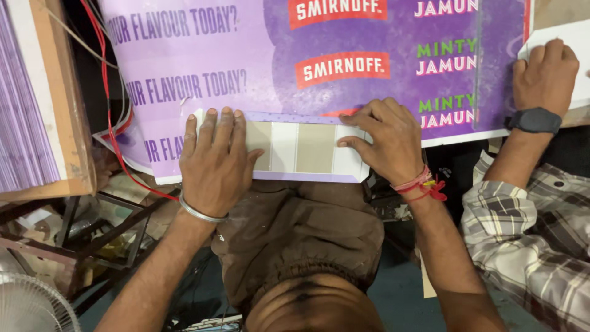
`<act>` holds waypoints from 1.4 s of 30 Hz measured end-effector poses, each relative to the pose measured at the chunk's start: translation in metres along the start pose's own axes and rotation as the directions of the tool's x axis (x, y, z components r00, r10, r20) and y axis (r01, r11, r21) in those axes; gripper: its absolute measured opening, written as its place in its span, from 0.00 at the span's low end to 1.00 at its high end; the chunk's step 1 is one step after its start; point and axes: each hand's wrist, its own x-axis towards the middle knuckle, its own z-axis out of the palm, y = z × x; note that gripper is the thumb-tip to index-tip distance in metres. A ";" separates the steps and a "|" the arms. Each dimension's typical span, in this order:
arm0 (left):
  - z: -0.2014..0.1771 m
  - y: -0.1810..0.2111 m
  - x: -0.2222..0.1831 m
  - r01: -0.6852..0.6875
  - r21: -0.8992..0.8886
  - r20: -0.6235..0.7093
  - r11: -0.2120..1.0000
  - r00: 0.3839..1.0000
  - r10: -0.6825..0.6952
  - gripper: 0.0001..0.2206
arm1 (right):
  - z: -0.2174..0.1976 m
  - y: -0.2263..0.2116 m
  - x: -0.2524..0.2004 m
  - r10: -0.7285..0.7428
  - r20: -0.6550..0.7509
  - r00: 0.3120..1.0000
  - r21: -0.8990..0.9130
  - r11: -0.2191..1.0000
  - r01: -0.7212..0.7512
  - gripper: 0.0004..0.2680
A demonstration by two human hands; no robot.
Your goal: The person folds and assembles small white cardboard boxes from flat sheets. They fold the sides and press the edges to form the box shape, then place the completed boxes on the table.
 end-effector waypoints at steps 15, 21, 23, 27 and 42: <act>0.015 0.040 0.020 0.122 -0.024 0.071 0.992 0.990 -0.120 0.41 | 0.003 -0.024 -0.009 -0.123 -0.068 0.990 -0.244 0.964 0.103 0.12; 0.055 0.105 0.033 -0.051 -0.126 0.036 0.991 0.998 0.056 0.43 | 0.002 -0.034 -0.007 -0.105 -0.004 0.994 -0.336 0.937 0.097 0.12; 0.056 0.098 0.027 -0.046 -0.184 -0.012 0.982 0.999 0.044 0.44 | 0.002 -0.036 -0.007 -0.091 -0.039 0.995 -0.275 0.958 0.076 0.12; 0.039 0.047 0.005 0.137 -0.171 0.044 0.976 0.990 -0.131 0.49 | 0.003 -0.037 -0.008 -0.082 -0.072 0.994 -0.287 0.956 0.058 0.09; 0.034 0.062 0.002 0.168 -0.208 0.014 0.964 0.986 -0.169 0.41 | -0.002 -0.035 -0.008 -0.110 -0.115 0.987 -0.184 0.979 0.088 0.06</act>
